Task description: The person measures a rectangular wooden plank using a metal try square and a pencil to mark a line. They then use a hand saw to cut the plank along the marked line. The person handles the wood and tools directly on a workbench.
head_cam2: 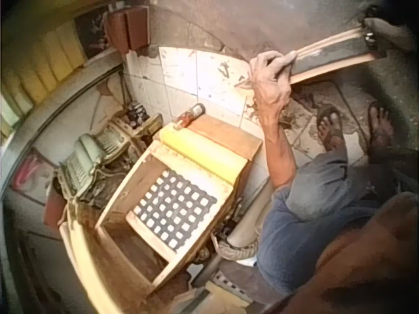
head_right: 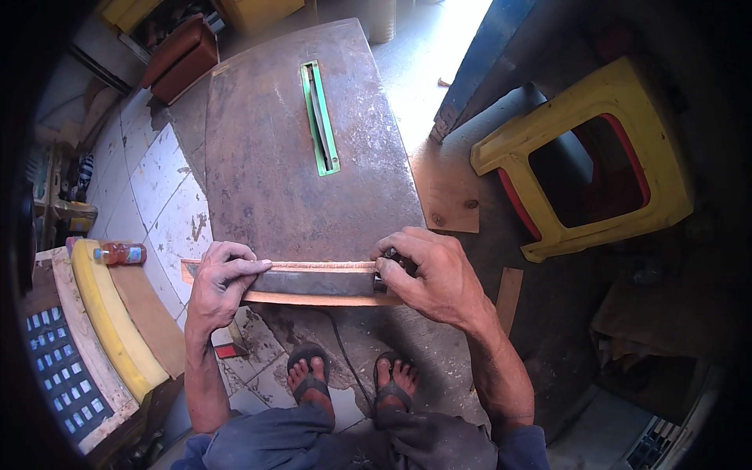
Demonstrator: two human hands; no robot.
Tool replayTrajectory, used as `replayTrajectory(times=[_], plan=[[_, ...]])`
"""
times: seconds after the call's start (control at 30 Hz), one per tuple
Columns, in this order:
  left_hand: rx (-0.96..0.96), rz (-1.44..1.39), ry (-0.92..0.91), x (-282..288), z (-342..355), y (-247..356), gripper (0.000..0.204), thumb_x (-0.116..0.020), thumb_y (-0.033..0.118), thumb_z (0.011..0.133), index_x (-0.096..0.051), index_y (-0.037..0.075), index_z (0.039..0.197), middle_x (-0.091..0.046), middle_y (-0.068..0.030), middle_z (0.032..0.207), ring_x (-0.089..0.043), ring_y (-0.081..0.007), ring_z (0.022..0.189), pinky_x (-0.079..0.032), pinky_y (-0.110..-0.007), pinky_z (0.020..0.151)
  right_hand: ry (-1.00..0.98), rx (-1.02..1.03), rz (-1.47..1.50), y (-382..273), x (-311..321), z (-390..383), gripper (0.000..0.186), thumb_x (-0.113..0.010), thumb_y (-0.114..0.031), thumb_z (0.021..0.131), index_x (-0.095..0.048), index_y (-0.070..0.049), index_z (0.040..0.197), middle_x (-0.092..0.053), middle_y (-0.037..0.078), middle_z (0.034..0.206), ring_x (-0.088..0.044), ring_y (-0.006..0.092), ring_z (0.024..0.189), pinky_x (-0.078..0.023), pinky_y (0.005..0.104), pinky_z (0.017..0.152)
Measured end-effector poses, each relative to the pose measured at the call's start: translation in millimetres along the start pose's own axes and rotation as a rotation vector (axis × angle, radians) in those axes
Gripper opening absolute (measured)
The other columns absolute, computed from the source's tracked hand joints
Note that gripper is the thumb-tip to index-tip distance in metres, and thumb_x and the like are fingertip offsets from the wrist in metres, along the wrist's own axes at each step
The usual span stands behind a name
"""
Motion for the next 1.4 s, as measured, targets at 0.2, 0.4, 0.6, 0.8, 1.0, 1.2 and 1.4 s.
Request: replayTrajectory(times=[0.2,0.4,0.6,0.8,1.0,1.2,1.4], plan=[[0.004,-0.006,-0.005,0.9,0.2,1.5,0.032,-0.078,0.002,0.085,-0.086,0.016,0.112,-0.071,-0.0064,0.104,-0.061,-0.0268,0.101,-0.048,-0.039,0.093,-0.009,-0.036,0.017,-1.2,0.3,0.1,0.021,-0.068,-0.015,0.093,-0.075,0.002,0.103,-0.072,0.015,0.087,-0.071,0.0268,0.078,-0.055,0.0396,0.074],[-0.007,0.007,-0.005,-0.1,0.8,2.1,0.031,-0.077,-0.001,0.086,-0.086,0.015,0.111,-0.071,-0.0062,0.105,-0.062,-0.0260,0.103,-0.050,-0.038,0.092,-0.009,-0.010,0.003,0.1,1.1,0.0,0.021,-0.067,-0.015,0.093,-0.075,0.002,0.103,-0.072,0.015,0.087,-0.071,0.0272,0.078,-0.055,0.0396,0.074],[-0.003,-0.005,0.010,0.5,-0.5,0.7,0.030,-0.078,0.002,0.085,-0.086,0.016,0.111,-0.071,-0.0064,0.103,-0.062,-0.0270,0.101,-0.048,-0.039,0.093,-0.007,0.008,0.002,-1.6,0.5,0.4,0.021,-0.067,-0.014,0.092,-0.075,0.002,0.103,-0.072,0.016,0.088,-0.072,0.0284,0.080,-0.056,0.0406,0.076],[-0.014,0.003,0.013,0.7,-0.5,1.0,0.030,-0.078,0.002,0.085,-0.086,0.015,0.111,-0.071,-0.0065,0.103,-0.062,-0.0271,0.101,-0.049,-0.039,0.093,-0.020,-0.012,0.006,-2.9,1.1,0.5,0.021,-0.067,-0.014,0.092,-0.075,0.003,0.103,-0.073,0.016,0.090,-0.072,0.0284,0.081,-0.056,0.0403,0.077],[-0.018,0.001,0.009,-0.1,0.5,0.6,0.031,-0.078,0.001,0.084,-0.086,0.015,0.111,-0.071,-0.0070,0.103,-0.062,-0.0272,0.101,-0.049,-0.039,0.093,-0.024,-0.022,0.022,0.0,0.3,0.5,0.021,-0.067,-0.014,0.093,-0.075,0.002,0.103,-0.073,0.016,0.090,-0.072,0.0287,0.082,-0.056,0.0405,0.078],[-0.019,0.002,0.008,-0.4,-0.1,0.4,0.032,-0.078,0.001,0.084,-0.086,0.015,0.111,-0.071,-0.0073,0.104,-0.062,-0.0273,0.101,-0.049,-0.039,0.092,-0.024,0.020,-0.009,-1.4,-0.6,0.7,0.020,-0.068,-0.015,0.093,-0.075,0.002,0.102,-0.073,0.015,0.089,-0.071,0.0301,0.084,-0.055,0.0426,0.079],[-0.009,-0.004,0.010,-0.2,-0.3,0.3,0.031,-0.078,0.001,0.085,-0.086,0.015,0.111,-0.071,-0.0070,0.103,-0.062,-0.0272,0.101,-0.049,-0.039,0.092,0.002,0.018,-0.033,-0.1,-1.0,1.0,0.019,-0.067,-0.015,0.093,-0.075,0.001,0.101,-0.072,0.015,0.090,-0.069,0.0299,0.085,-0.055,0.0423,0.081]])
Point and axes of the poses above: each hand's wrist, its own z-axis towards the middle knuckle, its own x-axis out of the back of the hand, y = z × x, the point moved 6 cm from there along z, towards the middle knuckle
